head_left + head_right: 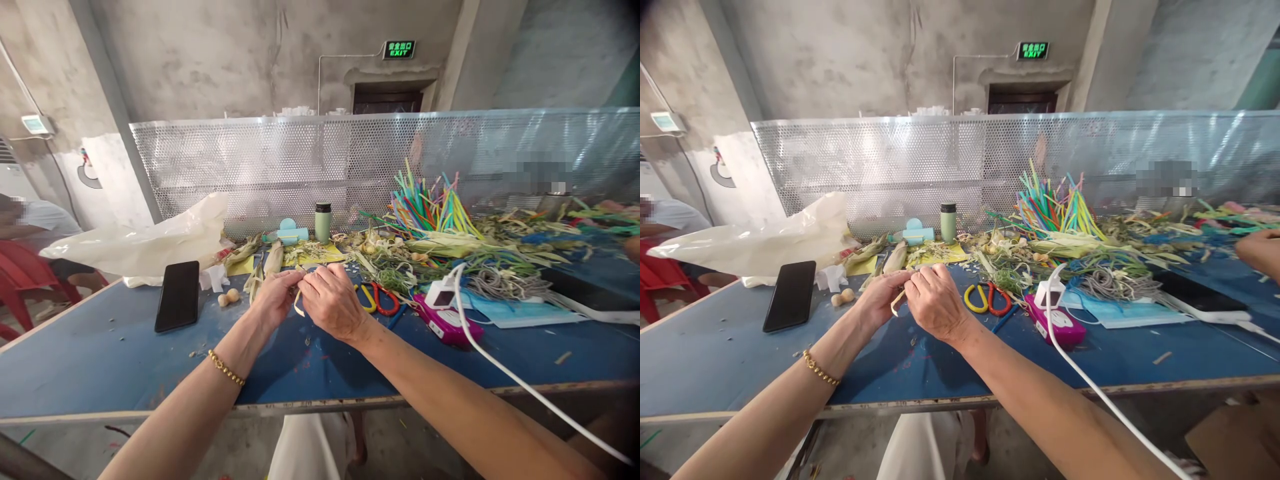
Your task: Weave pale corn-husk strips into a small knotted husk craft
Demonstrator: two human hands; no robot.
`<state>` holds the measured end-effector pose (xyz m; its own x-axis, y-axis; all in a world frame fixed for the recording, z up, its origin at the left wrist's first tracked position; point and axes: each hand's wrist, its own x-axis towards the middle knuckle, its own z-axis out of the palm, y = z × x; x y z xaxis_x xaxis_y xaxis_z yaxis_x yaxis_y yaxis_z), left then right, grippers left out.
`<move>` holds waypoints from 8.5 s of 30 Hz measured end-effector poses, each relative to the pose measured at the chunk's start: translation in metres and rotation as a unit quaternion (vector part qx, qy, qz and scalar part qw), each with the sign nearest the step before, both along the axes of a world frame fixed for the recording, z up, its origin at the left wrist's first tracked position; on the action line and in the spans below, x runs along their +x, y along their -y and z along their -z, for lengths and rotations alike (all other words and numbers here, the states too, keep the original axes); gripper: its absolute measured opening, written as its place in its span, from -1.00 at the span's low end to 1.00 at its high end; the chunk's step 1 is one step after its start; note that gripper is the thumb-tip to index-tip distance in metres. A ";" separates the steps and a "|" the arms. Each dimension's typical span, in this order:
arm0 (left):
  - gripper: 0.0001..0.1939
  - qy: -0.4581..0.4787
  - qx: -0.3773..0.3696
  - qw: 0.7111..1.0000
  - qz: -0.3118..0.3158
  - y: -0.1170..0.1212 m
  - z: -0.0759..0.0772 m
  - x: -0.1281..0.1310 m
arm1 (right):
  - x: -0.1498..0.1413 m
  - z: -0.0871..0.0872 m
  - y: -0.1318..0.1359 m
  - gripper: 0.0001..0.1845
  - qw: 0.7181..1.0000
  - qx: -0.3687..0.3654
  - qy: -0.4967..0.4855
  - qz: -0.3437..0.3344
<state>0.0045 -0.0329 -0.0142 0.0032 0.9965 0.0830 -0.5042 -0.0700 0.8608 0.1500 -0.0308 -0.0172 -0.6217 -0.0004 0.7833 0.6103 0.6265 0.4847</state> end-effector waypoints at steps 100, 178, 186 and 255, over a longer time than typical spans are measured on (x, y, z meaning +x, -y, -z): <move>-0.71 -0.219 0.122 0.967 -0.040 0.002 -0.001 0.001 | 0.005 0.007 -0.029 -0.81 0.813 -0.417 -0.379 -0.146; -0.68 -0.282 0.147 0.947 -0.055 0.001 -0.007 -0.010 | 0.020 -0.011 -0.017 -0.87 0.664 -0.698 -0.225 -0.149; -0.67 -0.268 0.149 0.948 -0.084 0.000 -0.007 -0.009 | 0.021 -0.016 -0.016 -0.84 0.688 -0.664 -0.225 -0.185; -0.64 -0.168 0.112 0.979 -0.013 -0.004 -0.008 -0.018 | 0.026 -0.029 -0.004 -0.87 0.737 -0.622 -0.113 -0.240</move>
<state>-0.0135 -0.0291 -0.0064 0.0427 0.9533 0.2989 -0.1907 -0.2859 0.9391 0.1762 -0.0271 0.0118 -0.6374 0.6274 0.4473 0.1498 0.6703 -0.7268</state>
